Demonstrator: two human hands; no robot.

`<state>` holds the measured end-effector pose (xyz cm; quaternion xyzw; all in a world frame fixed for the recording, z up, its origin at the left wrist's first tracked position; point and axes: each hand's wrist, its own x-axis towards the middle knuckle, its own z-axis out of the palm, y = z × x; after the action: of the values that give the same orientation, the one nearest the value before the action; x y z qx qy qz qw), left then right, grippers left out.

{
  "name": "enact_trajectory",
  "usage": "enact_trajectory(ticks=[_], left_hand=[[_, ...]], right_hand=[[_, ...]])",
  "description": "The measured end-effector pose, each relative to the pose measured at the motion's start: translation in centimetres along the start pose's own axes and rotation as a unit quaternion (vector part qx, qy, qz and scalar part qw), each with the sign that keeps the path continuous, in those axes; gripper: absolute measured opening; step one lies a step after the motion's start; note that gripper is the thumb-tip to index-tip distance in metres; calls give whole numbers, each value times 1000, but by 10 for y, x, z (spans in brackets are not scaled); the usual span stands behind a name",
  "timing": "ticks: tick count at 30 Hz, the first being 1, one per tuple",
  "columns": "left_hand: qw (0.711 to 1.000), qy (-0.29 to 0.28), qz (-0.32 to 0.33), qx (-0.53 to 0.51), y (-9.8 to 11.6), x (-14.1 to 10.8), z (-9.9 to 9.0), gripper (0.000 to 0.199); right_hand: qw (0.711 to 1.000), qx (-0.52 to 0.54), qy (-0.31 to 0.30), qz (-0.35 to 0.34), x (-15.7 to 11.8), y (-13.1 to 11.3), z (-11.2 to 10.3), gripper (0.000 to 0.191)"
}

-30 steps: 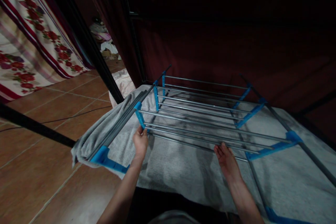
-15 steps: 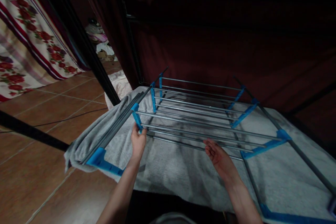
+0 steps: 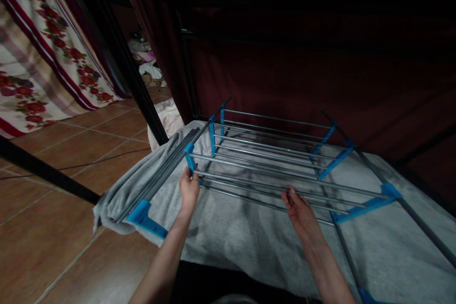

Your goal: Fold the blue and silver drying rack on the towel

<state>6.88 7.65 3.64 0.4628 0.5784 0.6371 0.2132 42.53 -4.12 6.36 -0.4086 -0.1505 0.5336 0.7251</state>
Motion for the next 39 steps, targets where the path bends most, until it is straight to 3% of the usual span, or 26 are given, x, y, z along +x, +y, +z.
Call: enact_trajectory(ticks=[10, 16, 39], left_hand=[[999, -5, 8, 35, 21, -2, -4, 36], [1000, 4, 19, 0, 25, 0, -1, 29], [999, 0, -3, 35, 21, 4, -2, 31]], right_hand=[[999, -1, 18, -33, 0, 3, 4, 22], [999, -4, 14, -48, -1, 4, 6, 20], [993, -49, 30, -103, -4, 12, 16, 29]])
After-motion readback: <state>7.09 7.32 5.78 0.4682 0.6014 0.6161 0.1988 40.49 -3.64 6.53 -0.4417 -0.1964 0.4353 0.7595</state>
